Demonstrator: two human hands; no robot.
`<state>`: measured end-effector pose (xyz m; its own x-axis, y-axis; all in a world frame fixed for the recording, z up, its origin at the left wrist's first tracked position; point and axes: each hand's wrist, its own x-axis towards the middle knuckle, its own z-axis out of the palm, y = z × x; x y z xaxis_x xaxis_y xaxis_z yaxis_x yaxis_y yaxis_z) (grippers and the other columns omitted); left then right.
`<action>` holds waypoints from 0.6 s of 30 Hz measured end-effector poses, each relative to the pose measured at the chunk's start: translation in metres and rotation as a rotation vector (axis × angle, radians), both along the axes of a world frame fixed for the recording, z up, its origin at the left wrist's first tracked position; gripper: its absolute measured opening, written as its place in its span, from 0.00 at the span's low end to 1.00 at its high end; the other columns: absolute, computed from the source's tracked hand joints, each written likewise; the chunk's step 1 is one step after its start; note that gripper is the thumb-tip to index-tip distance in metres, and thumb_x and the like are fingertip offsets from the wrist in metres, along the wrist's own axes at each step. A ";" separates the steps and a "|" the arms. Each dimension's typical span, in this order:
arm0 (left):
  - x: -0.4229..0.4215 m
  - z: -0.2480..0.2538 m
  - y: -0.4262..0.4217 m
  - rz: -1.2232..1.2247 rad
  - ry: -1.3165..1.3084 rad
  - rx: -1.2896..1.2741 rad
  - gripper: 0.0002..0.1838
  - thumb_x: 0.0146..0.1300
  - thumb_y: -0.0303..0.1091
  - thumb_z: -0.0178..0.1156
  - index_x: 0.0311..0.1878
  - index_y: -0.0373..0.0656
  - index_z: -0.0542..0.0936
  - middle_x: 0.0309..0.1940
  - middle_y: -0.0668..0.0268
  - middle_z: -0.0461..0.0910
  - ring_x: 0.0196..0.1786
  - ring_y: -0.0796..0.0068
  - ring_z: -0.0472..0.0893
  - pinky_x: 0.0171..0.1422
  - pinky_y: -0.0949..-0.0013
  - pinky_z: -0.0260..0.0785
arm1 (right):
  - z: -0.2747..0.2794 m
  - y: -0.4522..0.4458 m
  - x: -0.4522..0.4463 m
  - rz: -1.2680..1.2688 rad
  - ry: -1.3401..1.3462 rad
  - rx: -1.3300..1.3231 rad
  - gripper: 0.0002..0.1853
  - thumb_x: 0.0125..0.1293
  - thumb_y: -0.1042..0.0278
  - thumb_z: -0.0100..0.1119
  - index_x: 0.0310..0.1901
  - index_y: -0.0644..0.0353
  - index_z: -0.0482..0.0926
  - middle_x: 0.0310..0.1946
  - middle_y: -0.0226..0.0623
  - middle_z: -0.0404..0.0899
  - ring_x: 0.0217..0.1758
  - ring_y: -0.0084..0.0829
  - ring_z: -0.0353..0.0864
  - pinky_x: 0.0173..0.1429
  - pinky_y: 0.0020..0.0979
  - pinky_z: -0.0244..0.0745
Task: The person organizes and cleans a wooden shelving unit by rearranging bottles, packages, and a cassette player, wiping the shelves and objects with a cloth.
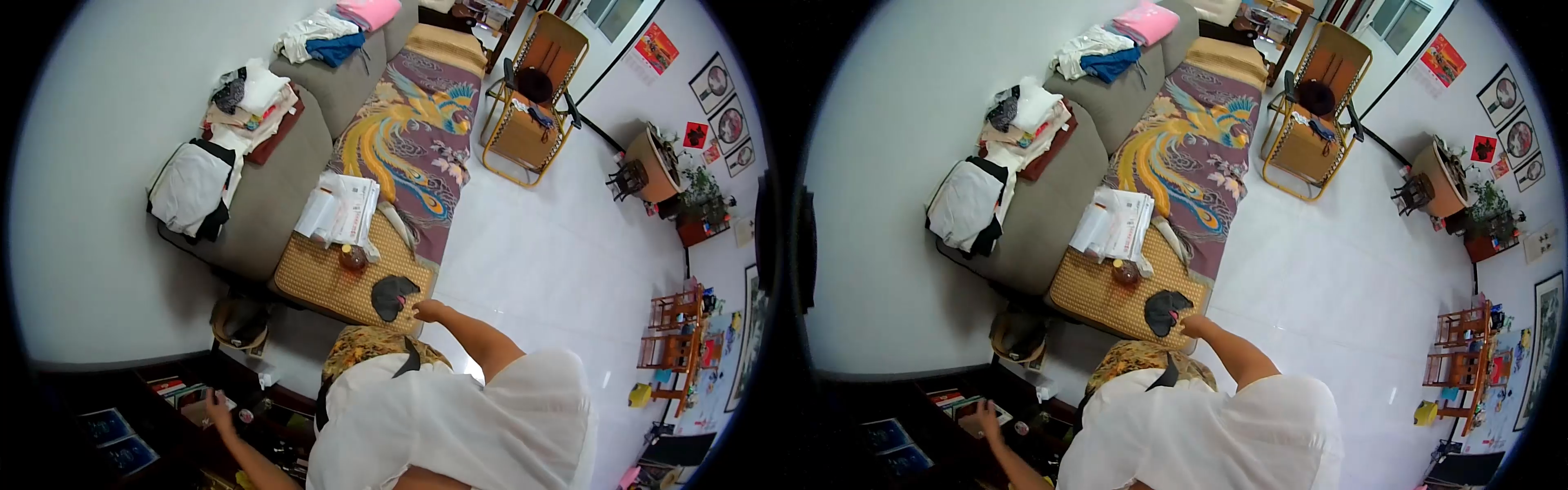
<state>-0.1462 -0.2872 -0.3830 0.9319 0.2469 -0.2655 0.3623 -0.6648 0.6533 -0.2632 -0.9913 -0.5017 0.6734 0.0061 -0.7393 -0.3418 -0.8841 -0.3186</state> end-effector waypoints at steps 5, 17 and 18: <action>-0.010 -0.038 -0.082 -0.229 0.194 -0.100 0.27 0.63 0.37 0.62 0.64 0.36 0.71 0.53 0.55 0.77 0.50 0.63 0.77 0.56 0.64 0.68 | -0.005 0.032 0.054 0.166 -0.006 0.034 0.25 0.65 0.55 0.55 0.62 0.51 0.73 0.52 0.47 0.79 0.52 0.48 0.80 0.54 0.46 0.75; -0.066 -0.016 -0.181 -0.342 0.486 -0.053 0.30 0.62 0.42 0.62 0.65 0.39 0.71 0.58 0.49 0.75 0.58 0.51 0.75 0.60 0.58 0.68 | -0.034 0.058 0.224 0.100 -0.049 -0.001 0.25 0.62 0.61 0.56 0.63 0.47 0.70 0.58 0.53 0.70 0.62 0.52 0.71 0.61 0.49 0.71; -0.068 -0.014 -0.185 -0.304 0.513 -0.067 0.29 0.62 0.42 0.62 0.65 0.40 0.71 0.59 0.48 0.74 0.59 0.51 0.75 0.61 0.58 0.68 | -0.035 0.061 0.233 0.105 -0.122 -0.051 0.25 0.62 0.60 0.56 0.63 0.45 0.70 0.58 0.54 0.70 0.62 0.54 0.70 0.61 0.50 0.71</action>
